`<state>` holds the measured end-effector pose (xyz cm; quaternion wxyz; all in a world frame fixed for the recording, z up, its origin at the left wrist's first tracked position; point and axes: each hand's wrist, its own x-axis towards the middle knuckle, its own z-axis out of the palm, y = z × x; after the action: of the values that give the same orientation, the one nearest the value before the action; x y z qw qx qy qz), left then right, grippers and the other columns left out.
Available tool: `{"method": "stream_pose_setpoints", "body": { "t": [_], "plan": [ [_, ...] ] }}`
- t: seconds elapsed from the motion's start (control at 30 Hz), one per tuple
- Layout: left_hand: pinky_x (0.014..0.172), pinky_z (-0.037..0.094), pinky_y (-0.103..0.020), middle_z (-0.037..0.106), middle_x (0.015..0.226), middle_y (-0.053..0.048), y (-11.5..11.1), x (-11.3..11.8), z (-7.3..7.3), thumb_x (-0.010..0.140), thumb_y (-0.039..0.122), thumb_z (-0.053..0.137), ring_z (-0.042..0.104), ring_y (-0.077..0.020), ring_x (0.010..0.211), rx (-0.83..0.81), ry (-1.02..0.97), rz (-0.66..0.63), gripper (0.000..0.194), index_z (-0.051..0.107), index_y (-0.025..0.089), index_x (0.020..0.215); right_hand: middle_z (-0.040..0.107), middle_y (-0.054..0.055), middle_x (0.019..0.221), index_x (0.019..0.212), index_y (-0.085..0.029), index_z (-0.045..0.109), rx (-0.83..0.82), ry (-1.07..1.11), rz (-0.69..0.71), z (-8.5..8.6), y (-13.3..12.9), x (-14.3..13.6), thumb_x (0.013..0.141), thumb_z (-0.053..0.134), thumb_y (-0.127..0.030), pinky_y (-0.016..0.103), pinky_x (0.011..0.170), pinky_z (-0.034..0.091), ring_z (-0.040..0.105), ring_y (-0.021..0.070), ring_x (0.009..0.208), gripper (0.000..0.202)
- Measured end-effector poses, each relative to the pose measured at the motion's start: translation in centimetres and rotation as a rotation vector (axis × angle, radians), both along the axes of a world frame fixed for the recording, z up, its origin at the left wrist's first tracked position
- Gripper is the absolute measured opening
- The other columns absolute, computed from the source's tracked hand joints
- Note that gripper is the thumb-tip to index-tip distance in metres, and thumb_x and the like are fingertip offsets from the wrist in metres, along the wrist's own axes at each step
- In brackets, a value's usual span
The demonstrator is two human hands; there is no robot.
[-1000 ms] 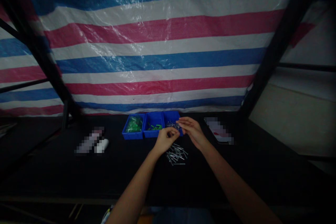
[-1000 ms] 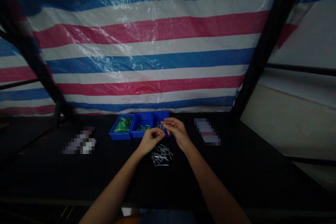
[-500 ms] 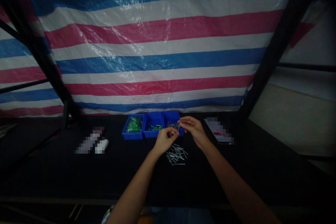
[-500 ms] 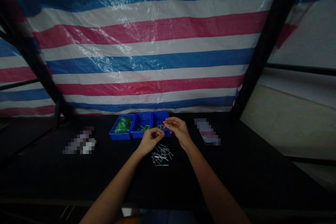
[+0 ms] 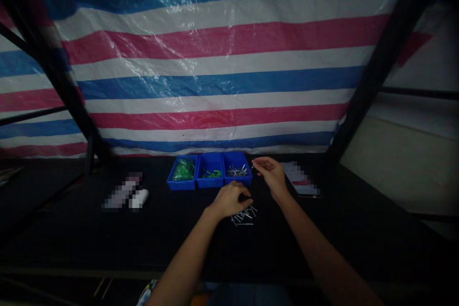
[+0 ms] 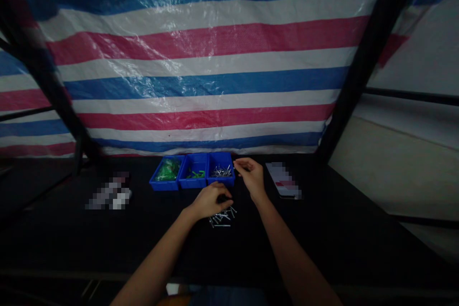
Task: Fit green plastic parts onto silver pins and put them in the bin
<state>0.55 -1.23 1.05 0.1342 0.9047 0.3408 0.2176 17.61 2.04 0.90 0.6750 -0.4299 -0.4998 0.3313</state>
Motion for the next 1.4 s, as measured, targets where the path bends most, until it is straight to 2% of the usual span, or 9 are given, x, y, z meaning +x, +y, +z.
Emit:
{"method": "stream_pose_setpoints", "body": {
  "t": [0.1,0.23,0.3,0.7,1.07,1.23,1.4],
  "plan": [
    [0.077,0.041,-0.026,0.062,0.086,-0.004,0.0,0.1,0.0,0.075,0.032,0.057,0.054,-0.0175,0.086,0.012,0.048,-0.041,0.017,0.065,0.019,0.081,0.067,0.008,0.077,0.075,-0.017,0.064,0.035,-0.121,-0.031,-0.7,0.4,-0.3,0.066,0.065,-0.036,0.027,0.050,0.047,0.061,0.0202,0.069,0.022],
    [0.077,0.040,-0.027,0.061,0.085,-0.004,0.1,0.1,-0.1,0.074,0.030,0.058,0.053,-0.0173,0.085,0.003,0.057,-0.044,0.014,0.065,0.018,0.078,0.068,0.007,0.079,0.076,-0.017,0.065,0.089,-0.261,-0.008,-1.2,0.6,-0.8,0.067,0.063,-0.031,0.033,0.070,0.049,0.063,0.0207,0.075,0.017],
    [0.078,0.040,-0.027,0.061,0.084,-0.004,0.1,0.0,-0.2,0.074,0.028,0.058,0.053,-0.0170,0.084,-0.004,0.053,-0.041,0.012,0.064,0.018,0.077,0.068,0.007,0.081,0.077,-0.017,0.066,0.086,-0.303,-0.006,-1.3,0.6,-1.0,0.067,0.062,-0.030,0.034,0.074,0.048,0.063,0.0209,0.077,0.017],
    [0.079,0.039,-0.029,0.060,0.083,-0.005,0.4,0.0,-0.6,0.075,0.024,0.058,0.053,-0.0185,0.086,-0.045,-0.028,-0.064,0.010,0.064,0.018,0.079,0.067,0.006,0.078,0.076,-0.018,0.067,0.043,-0.334,-0.019,-1.1,0.3,-1.1,0.068,0.061,-0.034,0.031,0.063,0.046,0.059,0.0199,0.069,0.019],
    [0.081,0.037,-0.029,0.061,0.084,-0.005,0.5,0.2,-0.8,0.077,0.022,0.054,0.053,-0.0175,0.086,-0.056,-0.056,-0.117,0.011,0.064,0.017,0.079,0.067,0.006,0.076,0.075,-0.018,0.067,0.048,-0.340,-0.014,-1.3,0.4,-1.2,0.069,0.060,-0.033,0.030,0.062,0.045,0.059,0.0184,0.066,0.018],
    [0.074,0.040,-0.027,0.062,0.083,-0.004,0.4,0.5,-0.5,0.079,0.024,0.052,0.053,-0.0157,0.081,-0.180,-0.238,-0.078,0.013,0.062,0.017,0.083,0.067,0.006,0.077,0.075,-0.018,0.067,0.050,-0.287,-0.013,-1.0,0.4,-1.1,0.068,0.061,-0.035,0.030,0.063,0.044,0.058,0.0184,0.067,0.019],
    [0.063,0.042,-0.023,0.062,0.074,-0.005,1.2,0.9,-0.6,0.080,0.034,0.051,0.056,-0.0124,0.068,-0.452,-0.636,-0.054,0.022,0.056,0.013,0.087,0.066,0.006,0.078,0.077,-0.018,0.067,0.030,-0.225,-0.005,-0.4,-0.1,-1.2,0.067,0.061,-0.037,0.027,0.054,0.043,0.057,0.0167,0.062,0.023]
  ]
}}
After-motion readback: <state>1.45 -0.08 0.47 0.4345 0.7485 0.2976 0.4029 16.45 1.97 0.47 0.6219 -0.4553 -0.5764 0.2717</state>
